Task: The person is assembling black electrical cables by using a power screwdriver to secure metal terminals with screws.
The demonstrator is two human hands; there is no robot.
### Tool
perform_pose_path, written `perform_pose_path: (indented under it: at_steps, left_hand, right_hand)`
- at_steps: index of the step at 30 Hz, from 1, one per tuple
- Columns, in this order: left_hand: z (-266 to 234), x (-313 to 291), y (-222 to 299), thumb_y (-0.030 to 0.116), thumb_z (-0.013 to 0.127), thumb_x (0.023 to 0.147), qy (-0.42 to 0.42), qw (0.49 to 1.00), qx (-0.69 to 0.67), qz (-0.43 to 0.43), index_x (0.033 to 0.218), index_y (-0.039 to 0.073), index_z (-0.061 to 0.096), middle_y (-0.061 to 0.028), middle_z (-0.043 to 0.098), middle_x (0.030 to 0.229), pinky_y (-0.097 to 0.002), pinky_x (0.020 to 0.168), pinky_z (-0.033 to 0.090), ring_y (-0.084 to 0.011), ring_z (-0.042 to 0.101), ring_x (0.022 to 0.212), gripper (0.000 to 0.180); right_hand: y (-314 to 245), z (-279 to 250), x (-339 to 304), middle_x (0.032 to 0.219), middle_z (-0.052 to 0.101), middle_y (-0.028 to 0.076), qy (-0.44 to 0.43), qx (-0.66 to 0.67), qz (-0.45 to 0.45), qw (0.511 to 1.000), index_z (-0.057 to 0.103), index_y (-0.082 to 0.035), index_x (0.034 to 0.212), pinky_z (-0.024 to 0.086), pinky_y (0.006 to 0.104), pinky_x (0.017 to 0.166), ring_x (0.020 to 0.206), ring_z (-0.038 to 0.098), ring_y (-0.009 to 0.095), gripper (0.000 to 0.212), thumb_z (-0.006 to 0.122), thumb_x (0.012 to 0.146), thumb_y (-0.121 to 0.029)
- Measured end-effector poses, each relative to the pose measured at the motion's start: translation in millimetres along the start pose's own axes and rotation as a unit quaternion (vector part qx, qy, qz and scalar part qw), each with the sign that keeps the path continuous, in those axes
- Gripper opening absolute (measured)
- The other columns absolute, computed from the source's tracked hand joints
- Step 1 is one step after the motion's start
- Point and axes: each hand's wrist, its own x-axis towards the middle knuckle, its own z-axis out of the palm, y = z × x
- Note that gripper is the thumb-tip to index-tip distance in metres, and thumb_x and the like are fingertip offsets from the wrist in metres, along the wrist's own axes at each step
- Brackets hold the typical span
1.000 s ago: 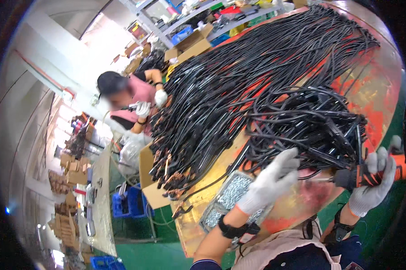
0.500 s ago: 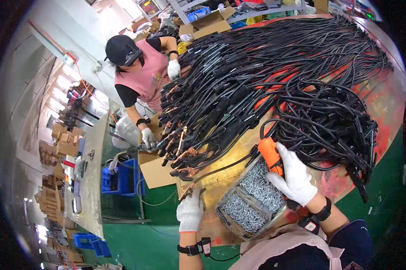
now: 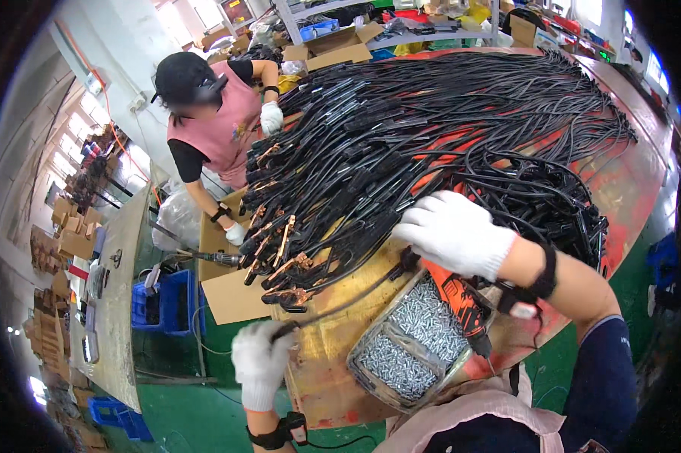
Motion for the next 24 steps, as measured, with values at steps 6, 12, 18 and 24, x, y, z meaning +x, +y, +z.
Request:
perform_pose_path:
  at_steps: [6,12,18,24]
  left_hand:
    - [-41,30,47,0.022,0.070,0.080,0.232,0.968,0.048,0.084,0.091,0.013,0.069,-0.0075,0.067,0.080,-0.0425,0.069,0.045,-0.0315,0.061,0.075,0.015]
    - [-51,16,51,0.023,0.072,0.079,0.223,0.961,0.140,0.083,0.092,0.012,0.070,-0.0109,0.060,0.075,-0.0441,0.068,0.044,-0.0333,0.057,0.074,0.017]
    - [-61,6,66,0.026,0.069,0.081,0.107,0.983,0.097,0.109,0.090,0.010,0.069,-0.0115,0.065,0.076,-0.0432,0.064,0.048,-0.0321,0.063,0.071,0.018]
    - [-51,-12,64,0.031,0.067,0.085,0.062,0.976,0.168,0.124,0.097,0.013,0.067,-0.0086,0.065,0.072,-0.0413,0.062,0.052,-0.0296,0.065,0.067,0.022]
  right_hand:
    - [37,60,55,0.088,0.074,0.011,-0.369,-0.026,0.059,0.927,0.077,-0.008,0.088,0.055,0.0447,0.074,0.083,0.071,0.031,0.025,0.069,0.074,-0.028]
    - [30,58,52,0.095,0.071,0.013,-0.356,0.082,-0.006,0.931,0.067,-0.017,0.114,0.054,0.0459,0.082,0.093,0.068,0.034,0.052,0.075,0.072,-0.047]
    - [-47,27,67,0.104,0.064,0.008,-0.185,0.170,-0.140,0.958,0.053,-0.022,0.125,0.051,0.0489,0.076,0.098,0.066,0.031,0.049,0.065,0.085,-0.047]
    - [-112,2,75,0.097,0.064,0.013,-0.144,0.222,-0.159,0.951,0.057,-0.014,0.116,0.054,0.0494,0.068,0.087,0.068,0.034,0.047,0.063,0.086,-0.051]
